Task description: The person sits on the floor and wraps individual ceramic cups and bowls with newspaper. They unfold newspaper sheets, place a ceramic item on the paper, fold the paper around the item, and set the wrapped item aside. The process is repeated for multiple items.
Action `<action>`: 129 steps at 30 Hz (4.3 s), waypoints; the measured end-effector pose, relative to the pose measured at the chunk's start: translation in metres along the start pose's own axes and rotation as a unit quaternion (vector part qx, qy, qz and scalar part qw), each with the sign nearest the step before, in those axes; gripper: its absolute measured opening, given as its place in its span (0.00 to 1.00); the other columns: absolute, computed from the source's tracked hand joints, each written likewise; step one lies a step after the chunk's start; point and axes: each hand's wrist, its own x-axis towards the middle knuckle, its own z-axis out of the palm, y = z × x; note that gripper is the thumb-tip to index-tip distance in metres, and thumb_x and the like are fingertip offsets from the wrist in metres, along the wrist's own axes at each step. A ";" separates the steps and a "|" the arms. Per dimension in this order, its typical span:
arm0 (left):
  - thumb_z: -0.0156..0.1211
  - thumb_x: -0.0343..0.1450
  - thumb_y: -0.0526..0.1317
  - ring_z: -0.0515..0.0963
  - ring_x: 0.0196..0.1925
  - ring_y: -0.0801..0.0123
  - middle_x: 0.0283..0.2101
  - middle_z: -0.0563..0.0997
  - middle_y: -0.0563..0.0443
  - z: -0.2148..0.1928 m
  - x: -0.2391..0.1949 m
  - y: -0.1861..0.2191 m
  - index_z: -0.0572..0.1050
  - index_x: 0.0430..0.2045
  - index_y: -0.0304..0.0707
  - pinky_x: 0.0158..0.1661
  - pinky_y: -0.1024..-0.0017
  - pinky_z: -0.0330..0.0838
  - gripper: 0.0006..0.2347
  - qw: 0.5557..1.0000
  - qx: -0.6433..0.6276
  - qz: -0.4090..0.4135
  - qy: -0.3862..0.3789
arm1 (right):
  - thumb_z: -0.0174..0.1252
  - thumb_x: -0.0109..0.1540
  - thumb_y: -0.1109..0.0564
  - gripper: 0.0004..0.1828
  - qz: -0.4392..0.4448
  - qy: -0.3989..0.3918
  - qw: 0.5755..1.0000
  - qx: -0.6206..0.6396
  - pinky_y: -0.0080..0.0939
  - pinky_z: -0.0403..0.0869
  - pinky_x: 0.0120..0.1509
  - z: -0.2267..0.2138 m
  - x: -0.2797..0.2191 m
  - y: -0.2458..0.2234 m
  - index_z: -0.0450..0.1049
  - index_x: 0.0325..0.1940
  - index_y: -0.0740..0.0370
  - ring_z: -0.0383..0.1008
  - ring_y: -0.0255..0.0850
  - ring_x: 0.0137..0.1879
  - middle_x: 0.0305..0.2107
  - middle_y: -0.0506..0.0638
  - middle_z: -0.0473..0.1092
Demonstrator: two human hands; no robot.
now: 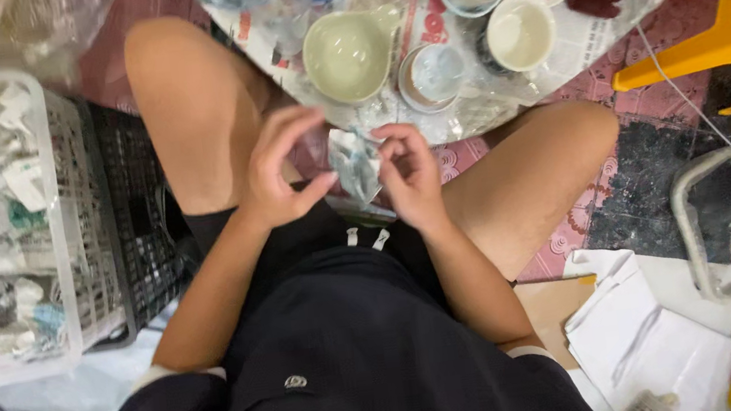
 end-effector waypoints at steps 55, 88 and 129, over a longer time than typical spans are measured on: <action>0.48 0.80 0.34 0.79 0.46 0.76 0.47 0.81 0.51 0.034 -0.049 -0.071 0.74 0.53 0.25 0.50 0.76 0.74 0.12 0.923 -0.314 -0.196 0.108 | 0.58 0.73 0.58 0.16 -0.030 0.106 0.994 -0.013 0.35 0.70 0.58 -0.005 0.016 0.026 0.65 0.64 0.63 0.69 0.34 0.52 0.48 0.49 0.67; 0.53 0.82 0.39 0.73 0.43 0.81 0.42 0.78 0.56 0.022 -0.043 -0.079 0.73 0.44 0.33 0.48 0.79 0.69 0.07 0.864 -0.372 -0.207 0.268 | 0.64 0.59 0.61 0.11 -0.328 -0.203 0.848 -0.364 0.52 0.63 0.71 0.023 0.009 -0.011 0.75 0.45 0.56 0.77 0.44 0.60 0.47 0.47 0.76; 0.53 0.80 0.37 0.75 0.40 0.83 0.39 0.79 0.58 0.024 -0.027 -0.065 0.76 0.46 0.31 0.43 0.82 0.69 0.08 0.886 -0.322 -0.309 0.124 | 0.62 0.67 0.60 0.08 0.007 -0.034 0.989 0.142 0.37 0.72 0.57 -0.004 -0.004 0.081 0.75 0.47 0.66 0.73 0.33 0.49 0.42 0.46 0.75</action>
